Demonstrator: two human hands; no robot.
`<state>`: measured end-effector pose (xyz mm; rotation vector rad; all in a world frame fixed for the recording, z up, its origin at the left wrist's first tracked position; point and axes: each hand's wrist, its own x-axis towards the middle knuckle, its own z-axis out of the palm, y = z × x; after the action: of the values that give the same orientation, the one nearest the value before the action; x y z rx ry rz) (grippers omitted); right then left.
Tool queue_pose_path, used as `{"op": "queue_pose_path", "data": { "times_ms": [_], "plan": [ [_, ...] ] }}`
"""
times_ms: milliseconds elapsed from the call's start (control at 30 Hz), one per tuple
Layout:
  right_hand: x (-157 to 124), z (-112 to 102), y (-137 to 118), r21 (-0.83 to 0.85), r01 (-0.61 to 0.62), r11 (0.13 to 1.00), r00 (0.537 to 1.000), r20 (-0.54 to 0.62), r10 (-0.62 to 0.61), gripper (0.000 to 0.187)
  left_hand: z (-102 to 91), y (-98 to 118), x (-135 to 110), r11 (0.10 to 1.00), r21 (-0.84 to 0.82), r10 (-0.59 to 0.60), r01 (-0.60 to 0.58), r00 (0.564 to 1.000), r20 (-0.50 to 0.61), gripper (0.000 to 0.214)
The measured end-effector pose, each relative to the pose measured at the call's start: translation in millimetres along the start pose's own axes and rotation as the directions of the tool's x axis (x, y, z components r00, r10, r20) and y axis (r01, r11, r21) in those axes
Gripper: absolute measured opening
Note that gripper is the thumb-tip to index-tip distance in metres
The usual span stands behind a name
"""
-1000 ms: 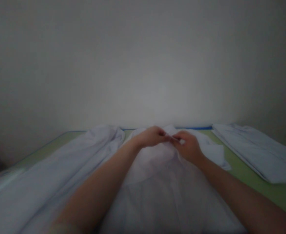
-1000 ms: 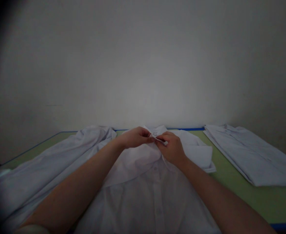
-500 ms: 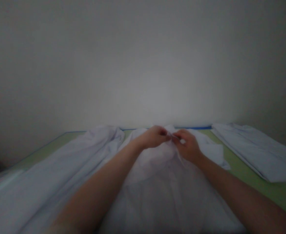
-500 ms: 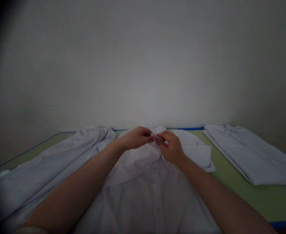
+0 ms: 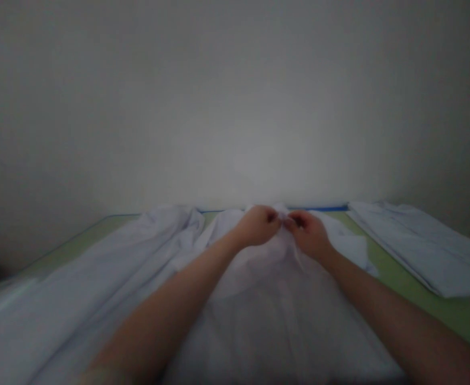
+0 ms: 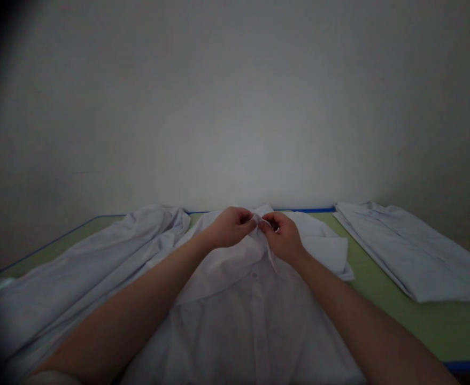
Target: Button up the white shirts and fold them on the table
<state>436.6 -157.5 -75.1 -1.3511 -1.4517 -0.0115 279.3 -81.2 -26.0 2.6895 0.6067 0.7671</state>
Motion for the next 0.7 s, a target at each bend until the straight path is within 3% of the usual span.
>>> {"op": "queue_pose_path", "data": {
  "times_ms": [167, 367, 533, 700],
  "plan": [
    [-1.9, -1.9, -2.6, -0.112, 0.173, 0.979, 0.985, -0.001, -0.174, 0.015, 0.8, 6.5, -2.3, 0.997, 0.073, -0.013, 0.014, 1.000, -0.013, 0.029],
    [-2.2, -9.0, 0.0, -0.254, 0.422, 0.870, 0.907, 0.121, -0.404, 0.018, 1.0, 5.5, -1.5, 0.999, 0.048, -0.023, 0.023, 1.000, 0.003, 0.024],
    [-1.2, -14.7, 4.6, -0.417, 0.555, 0.720, 0.826, 0.170, -0.538, 0.023, 3.0, -4.0, 0.3, 0.972, -0.220, -0.073, 0.085, 0.995, 0.062, 0.020],
    [-0.1, -15.5, 8.0, -0.506, 0.590, 0.629, 0.776, 0.140, -0.615, 0.021, 10.1, -8.9, 1.4, 0.802, -0.565, -0.126, 0.194, 0.979, 0.157, 0.027]
  ]
}}
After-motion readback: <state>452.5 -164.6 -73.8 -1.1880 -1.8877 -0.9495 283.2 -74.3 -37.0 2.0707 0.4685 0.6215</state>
